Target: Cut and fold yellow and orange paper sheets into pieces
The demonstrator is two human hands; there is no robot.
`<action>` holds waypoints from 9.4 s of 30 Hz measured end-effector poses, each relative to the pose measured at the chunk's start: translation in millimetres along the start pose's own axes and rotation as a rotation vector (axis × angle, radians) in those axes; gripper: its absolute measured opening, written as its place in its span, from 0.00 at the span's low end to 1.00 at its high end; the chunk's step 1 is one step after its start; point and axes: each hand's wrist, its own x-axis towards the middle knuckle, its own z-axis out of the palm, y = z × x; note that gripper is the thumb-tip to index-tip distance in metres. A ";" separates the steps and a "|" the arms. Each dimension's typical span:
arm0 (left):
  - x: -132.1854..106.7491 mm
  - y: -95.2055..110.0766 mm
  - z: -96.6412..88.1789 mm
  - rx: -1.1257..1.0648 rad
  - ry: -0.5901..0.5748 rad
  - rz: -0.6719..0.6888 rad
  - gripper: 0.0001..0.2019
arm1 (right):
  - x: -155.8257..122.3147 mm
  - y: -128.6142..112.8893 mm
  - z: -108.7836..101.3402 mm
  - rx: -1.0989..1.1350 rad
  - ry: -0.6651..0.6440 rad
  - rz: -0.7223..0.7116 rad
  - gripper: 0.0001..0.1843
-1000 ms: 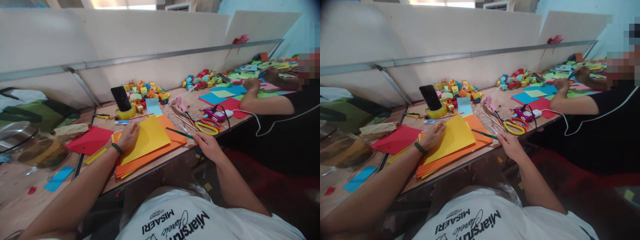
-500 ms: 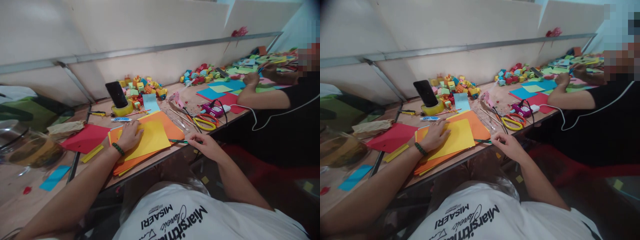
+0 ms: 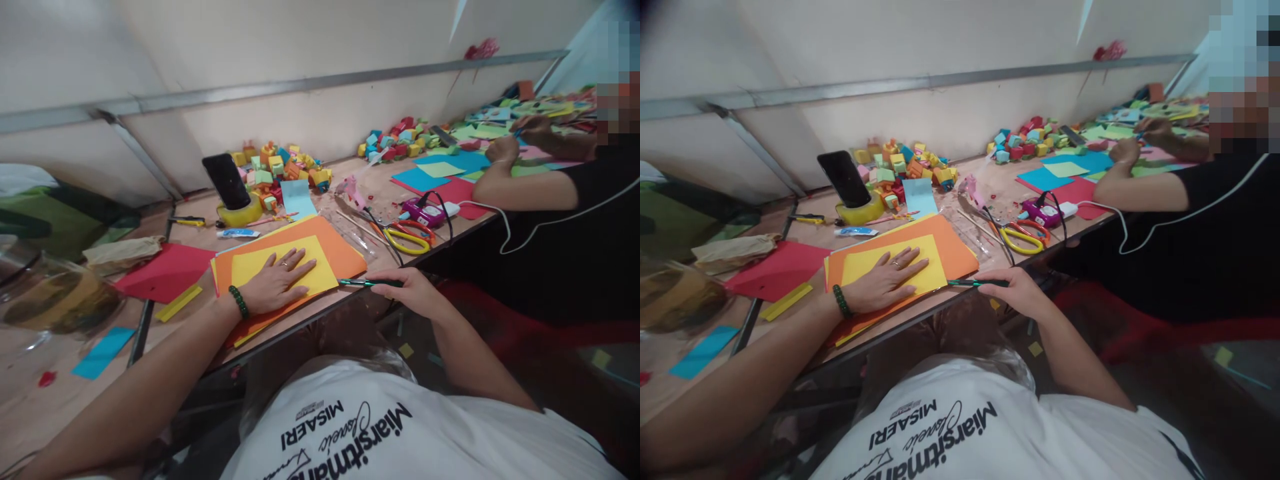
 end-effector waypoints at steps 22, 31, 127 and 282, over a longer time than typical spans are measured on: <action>1.5 3.1 -1.2 0.021 -0.022 -0.015 0.33 | 3.2 2.9 -5.1 0.006 -0.022 0.019 0.19; -3.4 -0.8 -8.4 -0.014 -0.026 -0.005 0.34 | 6.0 7.9 -7.0 0.015 -0.034 0.028 0.18; -42.6 -30.3 -3.6 0.017 -0.062 -0.144 0.30 | -11.0 -11.3 43.8 -0.094 0.001 -0.015 0.14; -56.1 -3.5 8.0 -0.006 0.407 -0.004 0.13 | 120.8 -59.9 43.1 -0.650 -0.630 -0.306 0.24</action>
